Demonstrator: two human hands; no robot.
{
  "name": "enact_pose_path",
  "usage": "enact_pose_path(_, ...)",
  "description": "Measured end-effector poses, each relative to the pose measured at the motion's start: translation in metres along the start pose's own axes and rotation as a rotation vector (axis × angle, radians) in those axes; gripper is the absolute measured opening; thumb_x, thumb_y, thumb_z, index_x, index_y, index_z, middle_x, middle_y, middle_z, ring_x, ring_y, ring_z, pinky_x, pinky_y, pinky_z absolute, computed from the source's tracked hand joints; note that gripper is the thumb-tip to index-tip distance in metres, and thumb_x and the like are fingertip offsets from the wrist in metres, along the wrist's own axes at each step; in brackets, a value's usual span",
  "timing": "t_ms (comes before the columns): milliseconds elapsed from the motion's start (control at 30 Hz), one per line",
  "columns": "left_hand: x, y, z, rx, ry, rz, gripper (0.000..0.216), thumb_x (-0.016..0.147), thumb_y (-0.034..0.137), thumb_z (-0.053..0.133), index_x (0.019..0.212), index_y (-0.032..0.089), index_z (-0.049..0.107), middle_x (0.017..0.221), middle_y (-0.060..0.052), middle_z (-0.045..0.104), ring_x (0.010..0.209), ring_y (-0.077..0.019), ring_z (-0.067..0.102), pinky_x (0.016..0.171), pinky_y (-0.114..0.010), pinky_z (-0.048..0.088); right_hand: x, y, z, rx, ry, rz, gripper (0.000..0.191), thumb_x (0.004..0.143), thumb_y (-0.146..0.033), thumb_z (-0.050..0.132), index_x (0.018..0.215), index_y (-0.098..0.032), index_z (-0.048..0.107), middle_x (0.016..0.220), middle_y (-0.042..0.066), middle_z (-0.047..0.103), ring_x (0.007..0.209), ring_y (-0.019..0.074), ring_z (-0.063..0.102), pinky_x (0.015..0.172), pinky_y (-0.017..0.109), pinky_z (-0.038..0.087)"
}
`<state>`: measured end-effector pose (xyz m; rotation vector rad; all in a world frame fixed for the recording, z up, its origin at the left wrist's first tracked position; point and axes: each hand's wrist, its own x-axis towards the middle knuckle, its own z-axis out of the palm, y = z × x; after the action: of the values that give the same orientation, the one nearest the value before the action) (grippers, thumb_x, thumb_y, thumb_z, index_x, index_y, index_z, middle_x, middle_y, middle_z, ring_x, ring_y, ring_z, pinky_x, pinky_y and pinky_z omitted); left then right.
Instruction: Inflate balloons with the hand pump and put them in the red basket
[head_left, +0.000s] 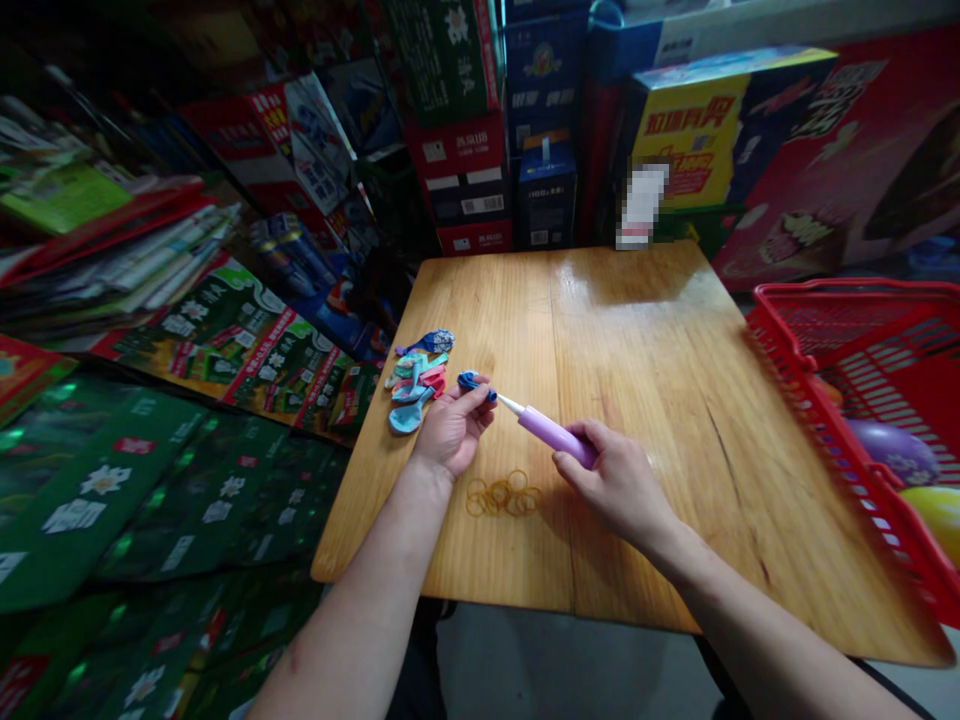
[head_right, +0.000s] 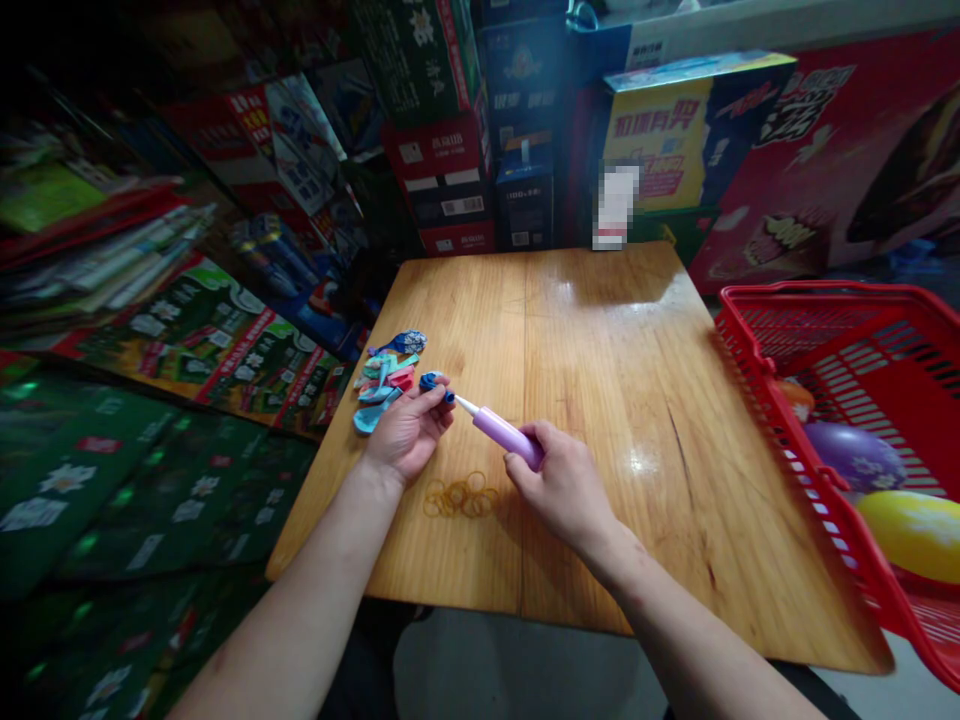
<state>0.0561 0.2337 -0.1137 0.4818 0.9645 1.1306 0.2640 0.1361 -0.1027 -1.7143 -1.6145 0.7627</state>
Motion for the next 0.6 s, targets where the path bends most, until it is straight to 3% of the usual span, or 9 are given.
enact_pose_path(333,-0.0028,-0.0039,0.0022,0.176,0.007,0.086,0.039,0.063,0.028,0.094,0.095,0.017,0.075,0.081,0.001,0.069,0.072,-0.0092,0.064,0.067,-0.021,0.045,0.0003,0.0015,0.0017,0.003,-0.016,-0.023,0.013,0.086,-0.029,0.065,0.096,-0.022,0.071,0.084,0.006,0.073,0.071,0.0205,0.064,0.064,0.032,0.042)
enact_pose_path(600,-0.0059,-0.0092,0.0049,0.201,-0.048,0.064,0.036,0.065,0.027,0.092,0.095,0.017,0.075,0.081,0.001,0.068,0.073,-0.0098,0.062,0.067,-0.022,0.044,0.0003,-0.0002,0.0015,0.017,-0.025,-0.016,0.015,0.086,-0.03,0.066,0.097,-0.022,0.073,0.08,0.004,0.073,0.068,0.0199,0.063,0.063,0.031,0.041)
